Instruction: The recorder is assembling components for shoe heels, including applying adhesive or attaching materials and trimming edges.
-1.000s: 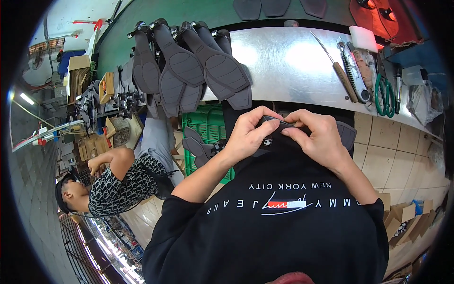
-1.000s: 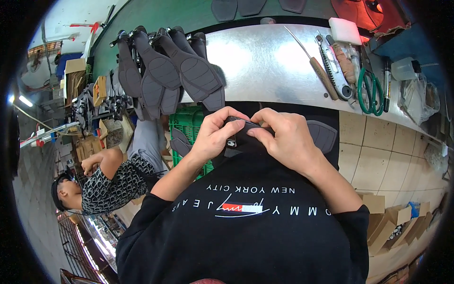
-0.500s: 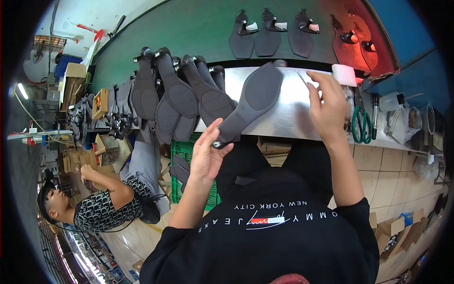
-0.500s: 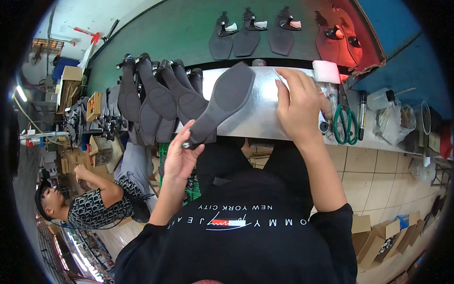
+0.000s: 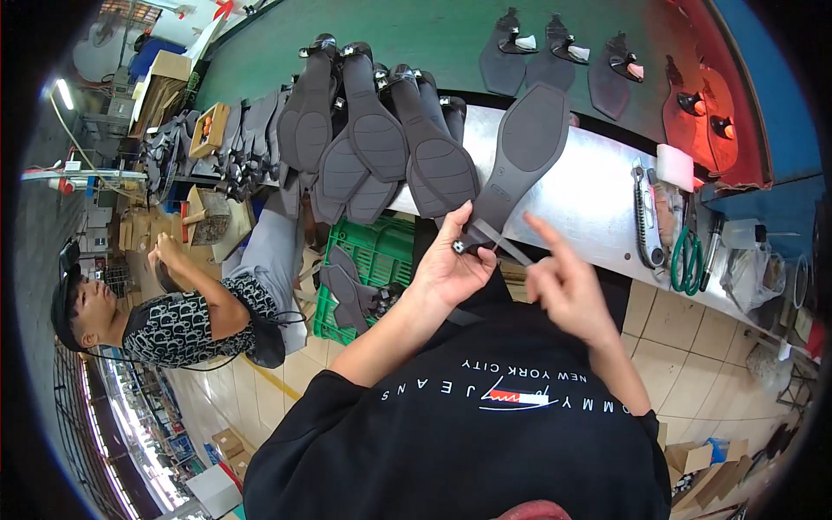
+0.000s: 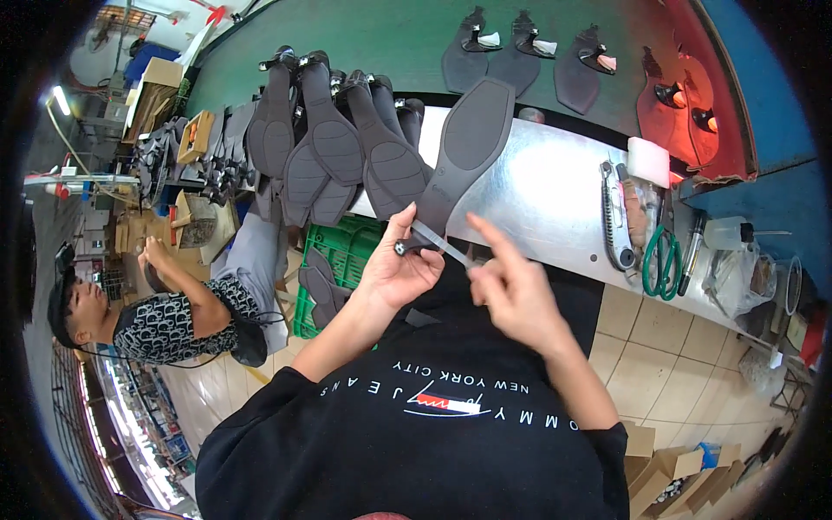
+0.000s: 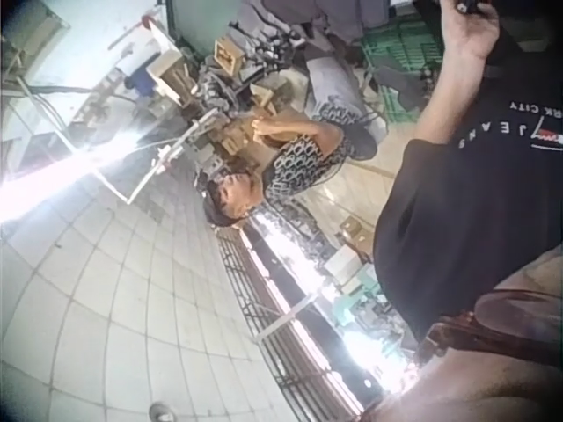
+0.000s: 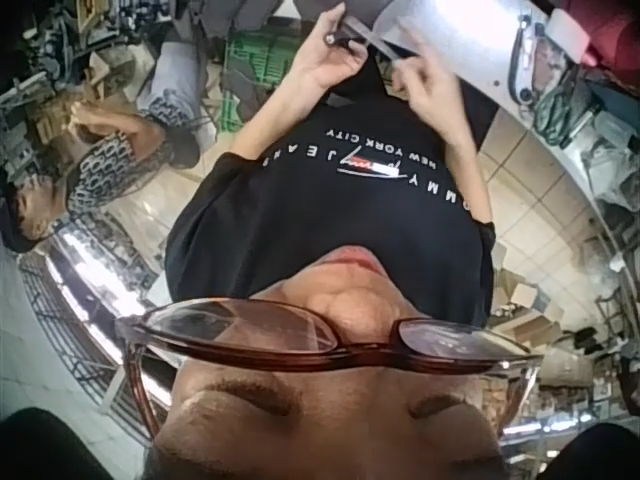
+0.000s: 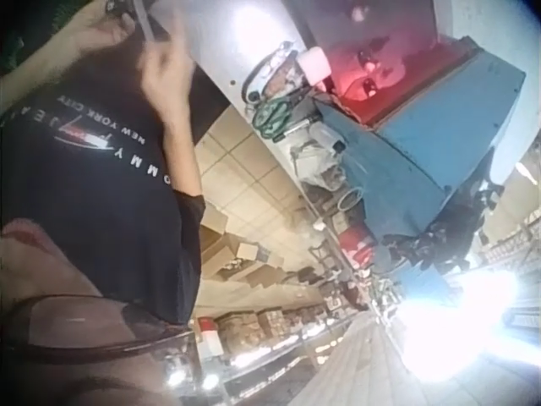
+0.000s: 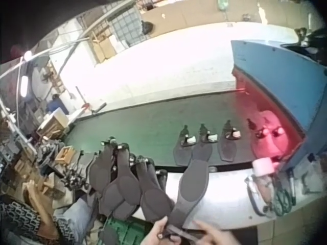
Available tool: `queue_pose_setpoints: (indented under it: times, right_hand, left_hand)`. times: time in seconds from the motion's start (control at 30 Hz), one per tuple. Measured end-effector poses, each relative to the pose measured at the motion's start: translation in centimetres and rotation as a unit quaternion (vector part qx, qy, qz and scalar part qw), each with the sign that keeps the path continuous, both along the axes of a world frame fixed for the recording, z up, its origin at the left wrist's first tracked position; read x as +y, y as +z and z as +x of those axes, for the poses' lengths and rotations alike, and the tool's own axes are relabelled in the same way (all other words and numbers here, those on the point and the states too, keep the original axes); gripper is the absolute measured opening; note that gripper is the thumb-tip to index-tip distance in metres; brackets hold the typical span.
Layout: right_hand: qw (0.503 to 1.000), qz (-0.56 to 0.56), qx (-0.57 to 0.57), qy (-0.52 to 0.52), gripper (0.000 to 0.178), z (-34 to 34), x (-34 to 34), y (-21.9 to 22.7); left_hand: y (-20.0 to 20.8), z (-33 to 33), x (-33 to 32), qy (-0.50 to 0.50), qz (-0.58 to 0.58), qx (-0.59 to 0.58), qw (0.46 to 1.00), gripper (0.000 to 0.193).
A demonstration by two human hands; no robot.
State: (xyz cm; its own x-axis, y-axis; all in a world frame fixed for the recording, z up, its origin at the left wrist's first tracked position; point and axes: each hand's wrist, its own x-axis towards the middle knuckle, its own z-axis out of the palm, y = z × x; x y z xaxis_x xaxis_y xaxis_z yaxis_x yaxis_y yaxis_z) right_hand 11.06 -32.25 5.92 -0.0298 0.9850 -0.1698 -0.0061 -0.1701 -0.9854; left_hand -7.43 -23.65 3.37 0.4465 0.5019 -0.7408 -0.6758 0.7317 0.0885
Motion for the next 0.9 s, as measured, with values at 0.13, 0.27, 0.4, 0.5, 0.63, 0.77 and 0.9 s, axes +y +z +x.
queue_pose_setpoints:
  times: [0.13, 0.27, 0.4, 0.5, 0.63, 0.77, 0.9]
  right_hand:
    - [0.999, -0.005, 0.048, -0.001, 0.056, -1.7, -0.4, -2.5]
    - [0.985, 0.151, -0.07, -0.046, 0.05, -1.8, -0.4, -4.7]
    - [0.995, 0.077, 0.036, -0.043, 0.041, -1.5, -0.3, -3.6]
    - [0.946, -0.102, 0.307, -0.022, 0.034, -0.3, 0.0, -3.2]
    - [0.97, -0.135, 0.195, 0.046, 0.05, -1.1, -0.5, -1.2]
    - [0.945, -0.154, 0.285, 0.038, 0.054, -2.6, -0.4, -1.5]
    - [0.915, -0.167, 0.368, 0.003, 0.039, -2.2, -0.6, -0.8]
  left_hand:
    - [-0.4, 1.5, -0.4, -0.047, 0.015, -0.017, 0.999, 0.015]
    - [-0.8, 1.5, -1.2, -0.048, 0.027, -0.066, 0.996, 0.017]
    - [-1.0, 1.1, -1.7, -0.065, -0.005, -0.09, 0.994, 0.016]
    - [-0.3, 1.1, -1.7, -0.06, 0.07, 0.019, 0.996, 0.029]
    - [-0.6, 1.6, -1.0, -0.004, 0.308, 0.267, 0.913, 0.058]
    - [0.2, 2.3, -0.3, 0.034, 0.442, 0.333, 0.832, 0.069]
    - [0.3, 2.0, -0.4, 0.024, 0.506, 0.335, 0.794, 0.075]
